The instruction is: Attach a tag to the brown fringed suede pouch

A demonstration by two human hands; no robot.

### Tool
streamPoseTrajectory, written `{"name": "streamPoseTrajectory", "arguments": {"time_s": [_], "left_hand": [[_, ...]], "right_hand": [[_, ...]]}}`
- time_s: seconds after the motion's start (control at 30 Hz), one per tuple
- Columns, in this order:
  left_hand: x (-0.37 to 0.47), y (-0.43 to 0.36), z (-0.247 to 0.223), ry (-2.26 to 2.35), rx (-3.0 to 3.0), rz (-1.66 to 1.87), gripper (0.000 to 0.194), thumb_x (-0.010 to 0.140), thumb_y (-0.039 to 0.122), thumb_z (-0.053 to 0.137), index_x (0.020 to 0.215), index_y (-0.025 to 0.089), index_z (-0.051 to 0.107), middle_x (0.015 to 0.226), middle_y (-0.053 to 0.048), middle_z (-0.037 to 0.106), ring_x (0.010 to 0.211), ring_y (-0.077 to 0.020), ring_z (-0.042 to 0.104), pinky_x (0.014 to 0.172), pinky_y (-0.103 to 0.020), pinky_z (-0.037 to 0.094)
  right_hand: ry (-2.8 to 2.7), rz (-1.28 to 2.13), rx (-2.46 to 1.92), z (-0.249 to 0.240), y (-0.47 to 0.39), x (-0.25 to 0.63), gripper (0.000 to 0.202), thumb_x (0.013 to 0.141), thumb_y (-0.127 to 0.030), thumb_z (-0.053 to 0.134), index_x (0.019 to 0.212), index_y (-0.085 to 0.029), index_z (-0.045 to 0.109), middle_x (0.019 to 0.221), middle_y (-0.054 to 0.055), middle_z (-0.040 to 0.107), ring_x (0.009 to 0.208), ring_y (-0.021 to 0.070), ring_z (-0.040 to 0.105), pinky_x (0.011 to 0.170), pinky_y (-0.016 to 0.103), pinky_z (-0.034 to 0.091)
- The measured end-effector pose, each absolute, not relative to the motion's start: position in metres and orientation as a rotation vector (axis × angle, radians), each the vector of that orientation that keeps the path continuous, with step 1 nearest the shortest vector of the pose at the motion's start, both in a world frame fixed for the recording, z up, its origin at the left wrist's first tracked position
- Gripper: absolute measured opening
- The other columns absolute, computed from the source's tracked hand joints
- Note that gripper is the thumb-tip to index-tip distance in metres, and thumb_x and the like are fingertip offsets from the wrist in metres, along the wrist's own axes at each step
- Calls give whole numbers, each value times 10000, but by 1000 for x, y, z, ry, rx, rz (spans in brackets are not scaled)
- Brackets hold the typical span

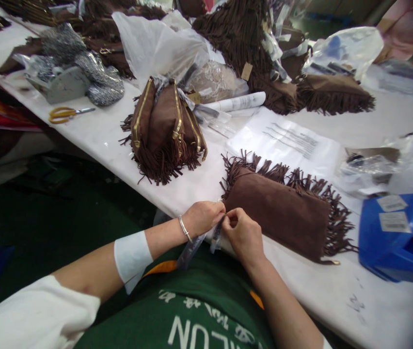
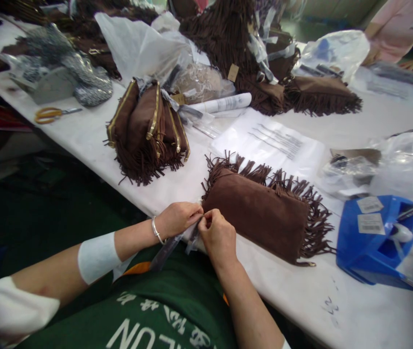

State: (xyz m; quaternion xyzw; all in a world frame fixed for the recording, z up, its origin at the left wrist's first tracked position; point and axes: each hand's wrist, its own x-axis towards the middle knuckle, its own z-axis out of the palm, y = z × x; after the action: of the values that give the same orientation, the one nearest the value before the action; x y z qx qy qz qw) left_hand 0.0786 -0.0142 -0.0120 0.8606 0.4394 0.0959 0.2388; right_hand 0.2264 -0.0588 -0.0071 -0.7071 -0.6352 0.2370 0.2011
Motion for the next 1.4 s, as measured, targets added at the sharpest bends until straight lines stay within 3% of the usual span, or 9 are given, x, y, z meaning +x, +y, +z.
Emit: {"name": "streamPoseTrajectory", "arguments": {"time_s": [0.17, 0.3, 0.4, 0.5, 0.57, 0.8, 1.13, 1.27, 1.4], "left_hand": [[79, -8, -7, 1213, 2230, 259, 101, 869, 210, 501, 882, 197, 600, 773, -15, 656, 706, -161, 613, 656, -230, 415], [82, -6, -3, 1280, 2225, 206, 96, 848, 206, 513, 844, 195, 609, 726, -16, 647, 666, -164, 598, 615, -234, 391], [82, -8, -3, 1298, 2237, 224, 92, 838, 207, 515, 829, 192, 605, 688, -3, 627, 622, -149, 576, 588, -229, 374], [79, -12, -6, 1286, 2204, 321, 98, 850, 229, 508, 857, 199, 601, 700, 16, 623, 612, -128, 563, 586, -213, 372], [78, -13, -9, 1288, 2196, 364, 101, 856, 241, 507, 864, 201, 599, 716, 21, 627, 617, -120, 560, 589, -208, 370], [82, -14, -8, 1333, 2257, 310, 98, 853, 233, 508, 847, 204, 601, 742, 17, 648, 638, -130, 577, 597, -219, 370], [82, -27, 8, 1349, 2220, 227, 236, 935, 248, 378, 926, 182, 604, 861, -43, 664, 762, -168, 626, 692, -243, 439], [76, -31, 17, 1254, 1903, 281, 289, 946, 268, 333, 1069, 191, 583, 798, -8, 665, 624, -126, 606, 611, -213, 447], [57, -28, 17, 1436, 1853, 402, 253, 921, 326, 407, 1054, 201, 583, 727, 9, 657, 654, -141, 613, 645, -225, 435]], "right_hand": [[-1734, 633, -1934, -18, -54, 230, 70, 790, -274, 534, 817, -220, 569, 692, 5, 664, 634, 184, 644, 641, 286, 442], [-1376, 1077, -1736, -21, -60, 235, 207, 839, -380, 511, 937, -209, 573, 770, 36, 689, 689, 194, 671, 638, 296, 505], [-1116, 1334, -1646, -19, -73, 236, 380, 820, -465, 537, 1083, -191, 532, 857, 66, 695, 726, 213, 677, 524, 273, 514], [-1223, 1304, -1712, -16, -85, 234, 437, 819, -474, 537, 1155, -194, 521, 731, 21, 669, 524, 173, 610, 404, 250, 444], [-1297, 1258, -1720, -17, -87, 232, 404, 833, -450, 516, 1150, -201, 549, 647, -6, 637, 454, 152, 559, 405, 252, 432], [-1196, 1176, -1700, -29, -73, 225, 330, 738, -407, 619, 963, -166, 618, 659, 16, 651, 543, 163, 594, 498, 257, 453], [-1011, 1375, -1495, -27, -80, 223, 330, 764, -405, 614, 1008, -187, 581, 661, -19, 588, 533, 141, 555, 419, 220, 424], [-1066, 1378, -1465, -21, -83, 229, 297, 823, -397, 535, 1031, -195, 599, 794, 29, 644, 643, 170, 601, 521, 268, 503], [-1322, 1051, -1640, -15, -91, 237, 291, 846, -381, 522, 1068, -203, 581, 852, 36, 625, 710, 173, 594, 675, 315, 511]]}}
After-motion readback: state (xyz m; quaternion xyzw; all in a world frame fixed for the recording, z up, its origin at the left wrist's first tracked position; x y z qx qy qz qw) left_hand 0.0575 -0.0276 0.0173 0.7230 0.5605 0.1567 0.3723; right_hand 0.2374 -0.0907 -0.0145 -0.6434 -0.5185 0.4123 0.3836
